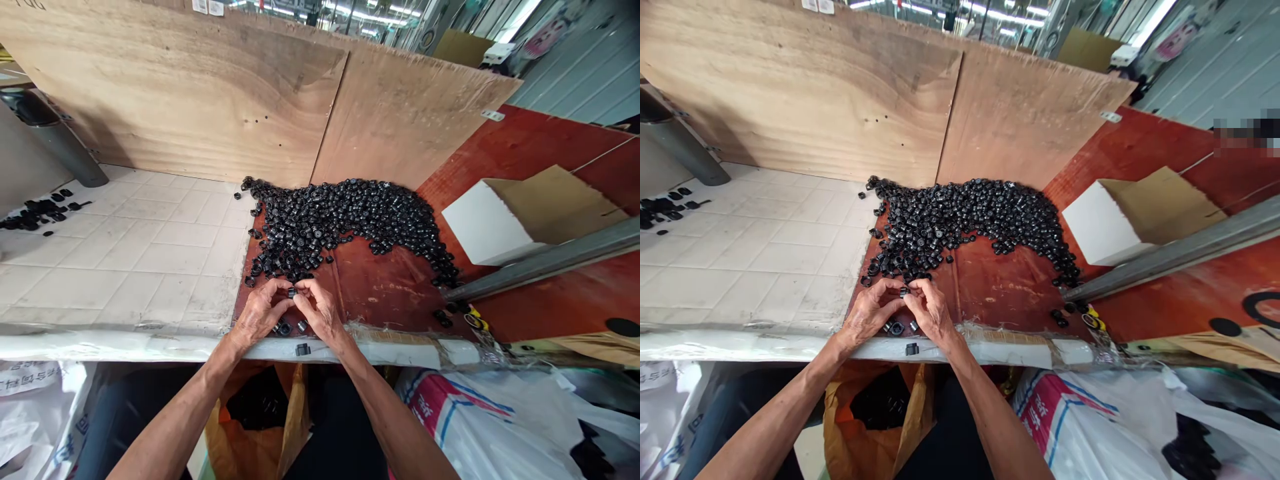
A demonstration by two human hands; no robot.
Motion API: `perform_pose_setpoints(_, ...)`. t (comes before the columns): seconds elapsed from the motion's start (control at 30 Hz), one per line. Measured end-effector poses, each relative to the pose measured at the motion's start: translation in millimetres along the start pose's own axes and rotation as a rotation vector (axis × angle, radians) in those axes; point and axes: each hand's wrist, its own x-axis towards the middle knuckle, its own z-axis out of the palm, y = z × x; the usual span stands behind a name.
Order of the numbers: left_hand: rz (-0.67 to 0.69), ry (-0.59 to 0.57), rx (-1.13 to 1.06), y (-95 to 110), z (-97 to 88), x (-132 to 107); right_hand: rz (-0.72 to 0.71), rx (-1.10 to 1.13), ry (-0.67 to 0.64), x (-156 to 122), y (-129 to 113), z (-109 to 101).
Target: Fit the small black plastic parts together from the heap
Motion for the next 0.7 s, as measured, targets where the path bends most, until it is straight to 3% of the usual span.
perform_pose_setpoints(0.13, -0.075, -0.007, -0.090, -5, -1.0, 0, 0.007, 0.036, -0.017, -2, -11, -4)
perform_pose_setpoints(0.3, 0.087, 0.031, 0.097, -5, -4.2, -1, 0.179, 0.071, -0.026, 1, -20, -2)
perform_pose_setpoints(0.43, 0.218, 0.006, 0.123, 1, -5.3, -1, 0.373, 0.132, -0.071, 9, -30, -2)
perform_pose_setpoints(0.57, 0.158, -0.067, 0.158, 9, -7.0, 0, 0.411, 0.025, -0.051, 0, -33, -11)
perform_pose_setpoints(0.7, 0.025, -0.214, 0.178, 11, -9.5, 5, 0.346, -0.179, -0.113, -35, -30, -28)
